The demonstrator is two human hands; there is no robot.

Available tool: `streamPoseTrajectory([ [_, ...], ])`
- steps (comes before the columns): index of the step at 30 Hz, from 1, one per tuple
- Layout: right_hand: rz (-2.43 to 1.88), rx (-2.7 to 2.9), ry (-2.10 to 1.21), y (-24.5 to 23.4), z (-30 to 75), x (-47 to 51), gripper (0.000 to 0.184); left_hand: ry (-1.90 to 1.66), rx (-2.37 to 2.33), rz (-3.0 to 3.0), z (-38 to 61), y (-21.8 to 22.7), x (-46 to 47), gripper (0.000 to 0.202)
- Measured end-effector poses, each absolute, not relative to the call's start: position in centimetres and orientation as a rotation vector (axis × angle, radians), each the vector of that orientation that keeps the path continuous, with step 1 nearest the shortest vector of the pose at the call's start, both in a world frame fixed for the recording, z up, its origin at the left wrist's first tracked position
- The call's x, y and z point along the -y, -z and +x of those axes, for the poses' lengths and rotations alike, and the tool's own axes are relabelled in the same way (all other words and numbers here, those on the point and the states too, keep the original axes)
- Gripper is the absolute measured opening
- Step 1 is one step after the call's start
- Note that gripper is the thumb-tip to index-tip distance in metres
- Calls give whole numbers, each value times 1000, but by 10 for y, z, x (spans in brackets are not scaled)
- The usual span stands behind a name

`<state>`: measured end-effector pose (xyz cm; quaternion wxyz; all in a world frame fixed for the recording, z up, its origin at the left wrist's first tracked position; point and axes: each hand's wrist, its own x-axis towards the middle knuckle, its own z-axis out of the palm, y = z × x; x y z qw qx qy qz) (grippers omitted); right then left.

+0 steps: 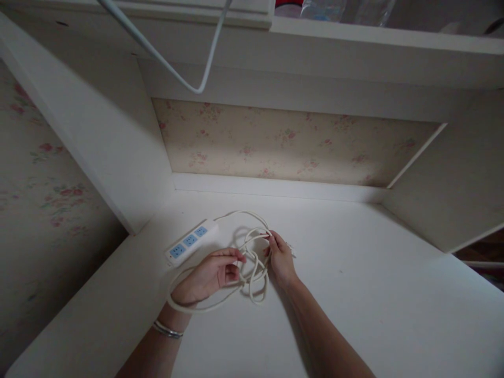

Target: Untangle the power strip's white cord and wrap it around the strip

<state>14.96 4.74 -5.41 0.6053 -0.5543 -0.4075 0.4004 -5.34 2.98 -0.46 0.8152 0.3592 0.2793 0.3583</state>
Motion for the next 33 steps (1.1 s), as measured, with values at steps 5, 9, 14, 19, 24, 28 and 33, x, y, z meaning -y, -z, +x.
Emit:
streamPoseTrajectory([
  [5,-1248,930,-952,55,147,-48,47,-1015,-971,982,-44,14,-40,48],
  [9,-1224,963,-937,56,146,-48,43,-955,-1285,1464,-41,24,-41,33],
  [14,-1249,1041,-902,55,146,-47,40,-1015,-1230,2014,-43,27,-38,17],
  [19,-1363,1138,-804,50,146,-44,41,-1004,-1258,2019,-39,31,-35,21],
  [24,-1592,1395,-444,42,149,-33,41,-998,-1495,1996,-36,34,-38,25],
  [28,-1693,1526,-233,37,152,-28,39,-1046,-1585,1985,-39,32,-41,29],
  [33,-1657,1402,-199,37,161,-34,36,-1159,-1570,1986,-39,27,-38,31],
])
